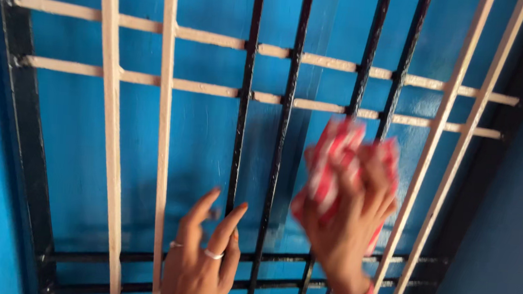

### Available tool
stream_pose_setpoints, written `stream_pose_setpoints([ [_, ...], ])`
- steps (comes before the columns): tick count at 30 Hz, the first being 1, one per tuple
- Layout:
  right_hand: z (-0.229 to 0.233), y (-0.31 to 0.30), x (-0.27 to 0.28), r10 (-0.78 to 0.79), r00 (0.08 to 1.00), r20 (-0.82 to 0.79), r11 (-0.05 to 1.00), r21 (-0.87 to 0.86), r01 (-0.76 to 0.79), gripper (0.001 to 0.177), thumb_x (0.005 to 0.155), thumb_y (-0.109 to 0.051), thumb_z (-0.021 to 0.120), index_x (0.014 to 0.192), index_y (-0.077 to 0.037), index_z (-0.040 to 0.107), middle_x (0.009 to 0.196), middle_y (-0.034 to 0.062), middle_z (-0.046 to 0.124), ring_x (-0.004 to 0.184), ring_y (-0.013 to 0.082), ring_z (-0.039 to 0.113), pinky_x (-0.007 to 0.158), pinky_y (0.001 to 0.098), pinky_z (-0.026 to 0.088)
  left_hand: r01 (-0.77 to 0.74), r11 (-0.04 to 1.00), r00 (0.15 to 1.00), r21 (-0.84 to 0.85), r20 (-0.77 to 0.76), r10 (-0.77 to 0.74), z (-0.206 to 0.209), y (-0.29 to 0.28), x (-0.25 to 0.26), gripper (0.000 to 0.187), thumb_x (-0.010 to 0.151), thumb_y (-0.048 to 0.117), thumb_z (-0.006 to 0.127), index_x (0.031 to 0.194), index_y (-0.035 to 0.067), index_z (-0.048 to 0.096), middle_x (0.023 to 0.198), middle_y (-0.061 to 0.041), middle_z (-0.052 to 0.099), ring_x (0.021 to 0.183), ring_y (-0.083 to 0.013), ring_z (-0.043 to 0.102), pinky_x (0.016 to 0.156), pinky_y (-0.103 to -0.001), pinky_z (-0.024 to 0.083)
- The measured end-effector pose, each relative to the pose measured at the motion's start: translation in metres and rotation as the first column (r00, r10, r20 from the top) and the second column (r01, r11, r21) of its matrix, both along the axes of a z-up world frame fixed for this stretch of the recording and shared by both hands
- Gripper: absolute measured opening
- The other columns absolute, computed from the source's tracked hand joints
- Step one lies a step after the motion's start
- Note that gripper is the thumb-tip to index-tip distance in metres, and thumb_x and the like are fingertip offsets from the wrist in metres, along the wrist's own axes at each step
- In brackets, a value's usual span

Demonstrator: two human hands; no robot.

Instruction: The person wipes the vertical and horizontal bars of a black metal window grille using a red and white checkered cloth. They systematically clean the bars from top to bottom, moving across the width of the window.

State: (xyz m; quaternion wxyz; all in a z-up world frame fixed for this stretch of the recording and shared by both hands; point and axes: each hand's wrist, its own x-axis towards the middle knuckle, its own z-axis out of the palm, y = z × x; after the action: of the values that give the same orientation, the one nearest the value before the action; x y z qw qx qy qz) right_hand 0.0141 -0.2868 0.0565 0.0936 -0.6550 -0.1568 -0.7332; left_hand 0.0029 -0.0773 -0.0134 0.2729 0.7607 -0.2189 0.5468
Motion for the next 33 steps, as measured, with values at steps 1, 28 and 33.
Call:
stream_pose_setpoints([
  [1, 0.022, -0.002, 0.007, 0.002, 0.997, 0.082, 1.0, -0.019, -0.001, 0.078, 0.082, -0.022, 0.082, 0.151, -0.02, 0.047, 0.156, 0.0177, 0.041, 0.148, 0.041, 0.038, 0.119, 0.0581, 0.027, -0.002, 1.0, 0.992, -0.016, -0.125, 0.0, -0.003, 0.003, 0.002, 0.052, 0.092, 0.016, 0.072, 0.142, 0.028, 0.061, 0.142, -0.018, 0.047, 0.089, -0.0208, 0.072, 0.066, -0.038, 0.061],
  [28, -0.045, 0.045, -0.039, 0.491, 0.862, -0.127, 0.868, -0.009, -0.496, 0.073, 0.068, -0.022, 0.087, 0.133, -0.014, 0.055, 0.142, 0.0102, 0.055, 0.14, 0.0347, 0.052, 0.121, 0.0549, 0.035, 0.185, 0.931, 0.95, -0.315, -0.186, -0.251, 0.018, 0.008, -0.02, 0.037, 0.101, 0.006, 0.046, 0.137, 0.009, 0.056, 0.105, -0.012, 0.072, 0.093, -0.025, 0.076, 0.075, -0.037, 0.059],
  [33, 0.013, 0.093, -0.026, 0.19, 0.966, -0.173, 0.963, -0.157, -0.218, 0.082, 0.05, -0.023, 0.089, 0.128, -0.025, 0.063, 0.137, 0.0054, 0.055, 0.133, 0.0367, 0.046, 0.104, 0.0613, 0.029, 0.36, 0.841, 0.927, -0.403, 0.057, -0.37, 0.014, 0.011, -0.017, 0.035, 0.101, 0.001, 0.046, 0.136, 0.001, 0.051, 0.121, -0.018, 0.062, 0.106, -0.0267, 0.072, 0.082, -0.036, 0.059],
])
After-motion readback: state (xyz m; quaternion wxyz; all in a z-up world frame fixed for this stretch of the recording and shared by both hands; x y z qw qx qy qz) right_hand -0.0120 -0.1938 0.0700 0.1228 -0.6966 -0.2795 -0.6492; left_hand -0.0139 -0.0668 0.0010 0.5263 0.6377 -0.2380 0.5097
